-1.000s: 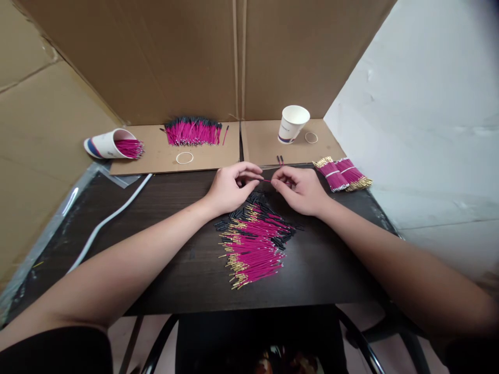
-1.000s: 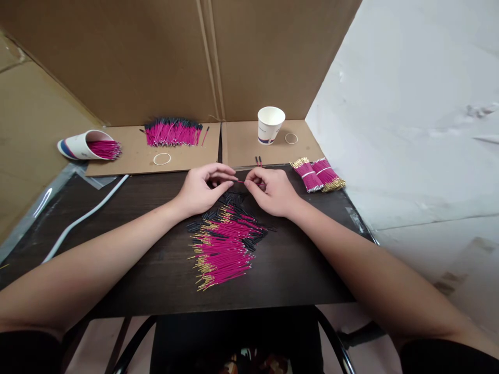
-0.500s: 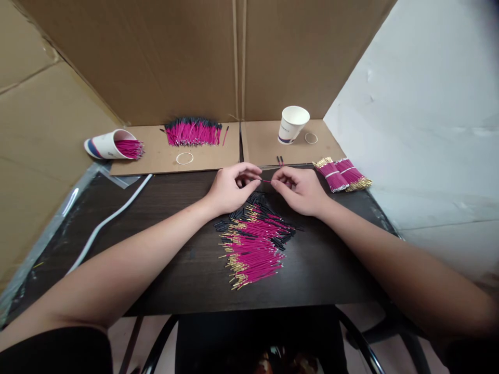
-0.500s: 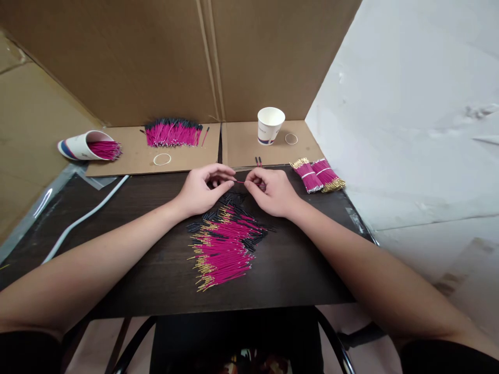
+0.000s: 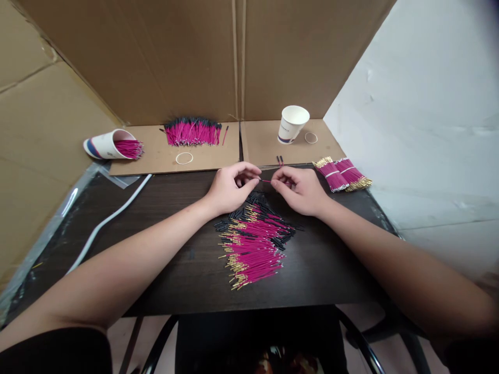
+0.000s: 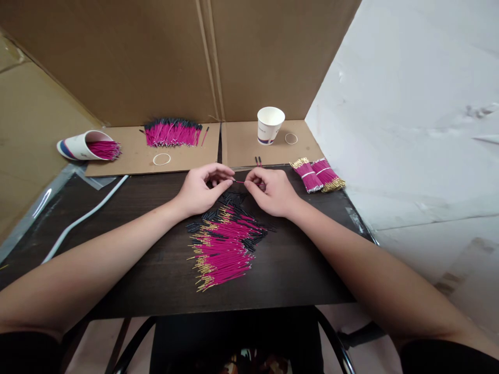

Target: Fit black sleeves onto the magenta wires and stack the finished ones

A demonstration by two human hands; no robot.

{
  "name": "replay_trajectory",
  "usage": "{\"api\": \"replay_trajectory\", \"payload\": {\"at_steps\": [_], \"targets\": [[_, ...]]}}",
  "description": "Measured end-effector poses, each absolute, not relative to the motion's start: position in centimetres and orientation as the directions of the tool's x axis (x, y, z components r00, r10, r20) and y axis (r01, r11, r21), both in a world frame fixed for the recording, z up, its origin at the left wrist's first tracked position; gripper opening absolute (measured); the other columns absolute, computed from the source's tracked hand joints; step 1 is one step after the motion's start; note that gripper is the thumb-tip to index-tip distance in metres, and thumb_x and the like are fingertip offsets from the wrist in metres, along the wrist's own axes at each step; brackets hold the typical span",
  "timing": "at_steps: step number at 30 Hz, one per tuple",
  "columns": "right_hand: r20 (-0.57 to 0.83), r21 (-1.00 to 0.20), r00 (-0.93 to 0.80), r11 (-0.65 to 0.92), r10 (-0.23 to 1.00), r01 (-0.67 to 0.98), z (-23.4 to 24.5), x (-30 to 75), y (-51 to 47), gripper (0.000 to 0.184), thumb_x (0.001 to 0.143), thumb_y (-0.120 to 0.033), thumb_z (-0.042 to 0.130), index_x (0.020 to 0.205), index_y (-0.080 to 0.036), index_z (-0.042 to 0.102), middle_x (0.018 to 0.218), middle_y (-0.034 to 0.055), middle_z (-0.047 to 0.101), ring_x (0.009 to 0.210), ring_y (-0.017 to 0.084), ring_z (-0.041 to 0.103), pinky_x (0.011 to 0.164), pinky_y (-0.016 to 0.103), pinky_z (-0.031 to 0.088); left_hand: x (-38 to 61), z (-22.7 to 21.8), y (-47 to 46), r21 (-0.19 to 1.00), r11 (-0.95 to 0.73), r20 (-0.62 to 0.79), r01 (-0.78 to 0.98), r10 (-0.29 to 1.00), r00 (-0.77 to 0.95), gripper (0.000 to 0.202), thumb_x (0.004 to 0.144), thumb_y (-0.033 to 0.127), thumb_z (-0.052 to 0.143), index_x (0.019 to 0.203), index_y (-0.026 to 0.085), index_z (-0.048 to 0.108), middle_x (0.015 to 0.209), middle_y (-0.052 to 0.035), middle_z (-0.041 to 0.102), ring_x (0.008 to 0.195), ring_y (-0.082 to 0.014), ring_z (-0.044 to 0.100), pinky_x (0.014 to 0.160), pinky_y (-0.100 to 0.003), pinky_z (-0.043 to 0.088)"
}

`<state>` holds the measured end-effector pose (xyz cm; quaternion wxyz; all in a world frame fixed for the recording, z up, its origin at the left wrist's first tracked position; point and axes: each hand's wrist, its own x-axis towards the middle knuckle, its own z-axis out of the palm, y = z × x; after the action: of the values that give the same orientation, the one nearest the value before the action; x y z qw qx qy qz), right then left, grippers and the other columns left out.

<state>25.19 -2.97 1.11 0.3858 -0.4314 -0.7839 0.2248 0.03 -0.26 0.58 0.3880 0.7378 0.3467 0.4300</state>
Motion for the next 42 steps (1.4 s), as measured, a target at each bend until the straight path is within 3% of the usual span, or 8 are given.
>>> {"api": "replay_trajectory", "payload": {"at_steps": [9,17,25,30,34,42], "targets": [[0.406,-0.697,-0.328,0.521,0.853,0.493,1.3,25.1,-3.0,0.017,0.105,-0.034,0.068,0.093,-0.023,0.072,0.078,0.0023,0.073,0.063,0.020,0.060,0.067,0.037,0.048,0.0,0.8,-0.4,0.878,-0.441,0.344,0.185,0.851,0.396,0.016,0.100,0.024,0.080,0.114,0.017,0.081,0.105,-0.0104,0.085,0.089,-0.0235,0.078,0.074,-0.035,0.057],[0.389,-0.788,-0.221,0.447,0.895,0.423,1.2,25.2,-3.0,0.013,0.097,-0.026,0.063,0.085,-0.023,0.068,0.074,0.0018,0.072,0.065,0.021,0.063,0.066,0.036,0.048,0.0,0.6,-0.2,0.842,-0.487,0.390,0.230,0.846,0.362,0.013,0.096,0.021,0.075,0.107,0.017,0.082,0.095,-0.0083,0.083,0.079,-0.0215,0.073,0.069,-0.034,0.053],[0.359,-0.808,-0.228,0.424,0.905,0.410,1.2,25.2,-2.9,0.014,0.098,-0.029,0.063,0.087,-0.023,0.069,0.074,0.0015,0.073,0.062,0.020,0.062,0.065,0.036,0.047,-0.5,1.1,-0.5,0.762,-0.582,0.393,0.286,0.765,0.510,0.016,0.090,0.019,0.073,0.102,0.020,0.084,0.098,-0.0070,0.083,0.086,-0.0250,0.075,0.088,-0.043,0.062],[0.369,-0.793,-0.235,0.436,0.899,0.425,1.2,25.2,-2.9,0.014,0.097,-0.029,0.062,0.086,-0.024,0.068,0.074,0.0015,0.073,0.065,0.020,0.063,0.067,0.037,0.047,-1.1,1.6,-0.1,0.705,-0.648,0.359,0.290,0.678,0.641,0.034,0.073,0.010,0.067,0.102,0.023,0.081,0.103,-0.0061,0.080,0.097,-0.0302,0.070,0.095,-0.049,0.059],[0.375,-0.788,-0.246,0.447,0.894,0.423,1.2,25.2,-2.8,0.015,0.098,-0.029,0.062,0.086,-0.023,0.068,0.075,0.0011,0.073,0.066,0.020,0.063,0.069,0.037,0.048,-1.4,2.1,-0.1,0.651,-0.711,0.347,0.267,0.592,0.727,0.032,0.072,0.011,0.067,0.100,0.023,0.077,0.108,-0.0078,0.075,0.107,-0.0338,0.068,0.103,-0.053,0.055],[0.379,-0.791,-0.258,0.456,0.889,0.409,0.9,25.2,-2.7,0.015,0.098,-0.027,0.061,0.085,-0.023,0.067,0.075,0.0008,0.072,0.066,0.020,0.063,0.068,0.037,0.047,-1.4,2.3,-0.3,0.634,-0.713,0.329,0.299,0.598,0.731,0.019,0.077,0.011,0.070,0.092,0.023,0.072,0.102,-0.0072,0.070,0.100,-0.0320,0.068,0.097,-0.050,0.055]]}}
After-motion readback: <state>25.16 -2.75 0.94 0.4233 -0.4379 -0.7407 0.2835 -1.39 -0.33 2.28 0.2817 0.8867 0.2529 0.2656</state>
